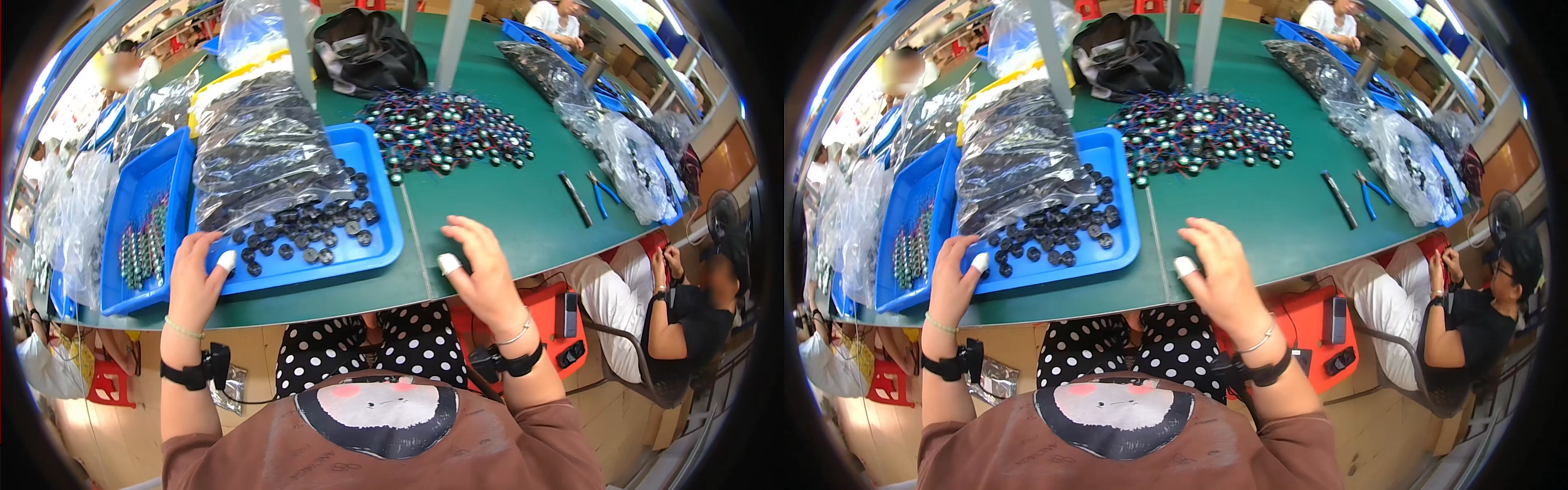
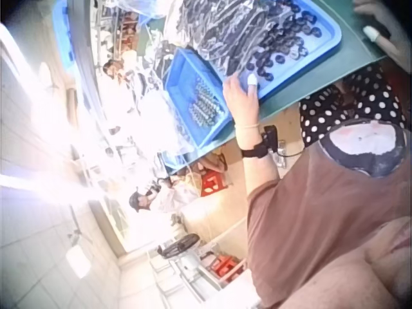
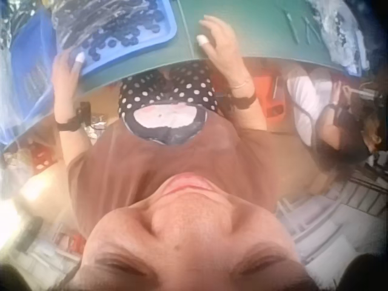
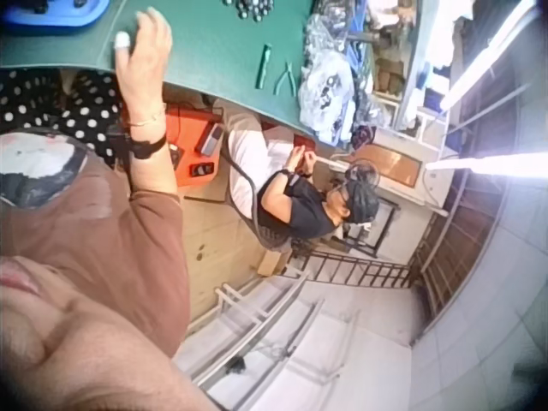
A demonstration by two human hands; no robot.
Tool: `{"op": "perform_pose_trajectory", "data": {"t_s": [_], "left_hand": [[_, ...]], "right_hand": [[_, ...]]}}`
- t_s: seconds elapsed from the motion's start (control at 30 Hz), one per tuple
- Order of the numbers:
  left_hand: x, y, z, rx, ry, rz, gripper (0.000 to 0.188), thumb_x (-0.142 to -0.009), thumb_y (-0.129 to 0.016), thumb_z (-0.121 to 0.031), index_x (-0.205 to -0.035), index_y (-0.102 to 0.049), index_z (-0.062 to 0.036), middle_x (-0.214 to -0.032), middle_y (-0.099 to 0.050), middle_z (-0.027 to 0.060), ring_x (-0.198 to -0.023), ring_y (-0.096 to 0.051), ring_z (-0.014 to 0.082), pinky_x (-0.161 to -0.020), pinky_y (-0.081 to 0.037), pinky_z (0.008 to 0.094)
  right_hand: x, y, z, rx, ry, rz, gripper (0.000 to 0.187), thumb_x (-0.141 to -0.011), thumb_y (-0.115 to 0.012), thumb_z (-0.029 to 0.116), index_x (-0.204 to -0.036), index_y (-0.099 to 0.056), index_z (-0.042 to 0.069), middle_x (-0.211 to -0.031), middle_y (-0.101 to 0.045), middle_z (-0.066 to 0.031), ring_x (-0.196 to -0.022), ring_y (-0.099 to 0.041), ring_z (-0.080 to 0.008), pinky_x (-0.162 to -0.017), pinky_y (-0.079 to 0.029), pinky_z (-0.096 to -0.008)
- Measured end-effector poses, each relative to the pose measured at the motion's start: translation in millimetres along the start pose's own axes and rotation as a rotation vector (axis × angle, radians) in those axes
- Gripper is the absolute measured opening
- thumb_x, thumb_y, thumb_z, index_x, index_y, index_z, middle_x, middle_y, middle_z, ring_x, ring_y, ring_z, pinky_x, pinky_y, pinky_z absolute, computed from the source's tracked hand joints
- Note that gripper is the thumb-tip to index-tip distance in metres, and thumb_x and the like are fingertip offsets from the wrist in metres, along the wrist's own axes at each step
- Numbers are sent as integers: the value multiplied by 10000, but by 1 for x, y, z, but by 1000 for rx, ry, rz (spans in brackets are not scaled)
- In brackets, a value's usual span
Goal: Assembling small green components and black spacers onto a wire or string at a manufacturing workstation.
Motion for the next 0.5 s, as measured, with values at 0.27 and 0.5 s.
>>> {"op": "perform_pose_trajectory", "data": {"t_s": [0.27, 0.5], "left_hand": [[-15, -26, -37, 254, -69, 261, 467, -857, -668, -207, -1286, -546, -66, -1278, -501, 205, -1197, -487, 364, -1019, -391, 402], [-37, -28, -29, 257, -157, 161, 589, -842, -652, -134, -1378, -433, -27, -1472, -341, 223, -1366, -338, 369, -1121, -283, 403]], "right_hand": [[-53, -62, 66, -130, 98, 54, 315, -812, -658, 89, -1108, -603, -3, -1211, -576, -181, -1133, -535, -353, -976, -426, -427], [-76, -120, 84, -155, 180, 210, 358, -852, -608, 181, -1141, -589, -29, -1232, -569, -216, -1159, -518, -374, -1007, -402, -450]]}}
Point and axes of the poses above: each hand's wrist, its own x-axis away from the middle knuckle, its own y-axis out of the back of the hand, z = x × y, the point moved 2 cm from there along -x, towards the middle knuckle
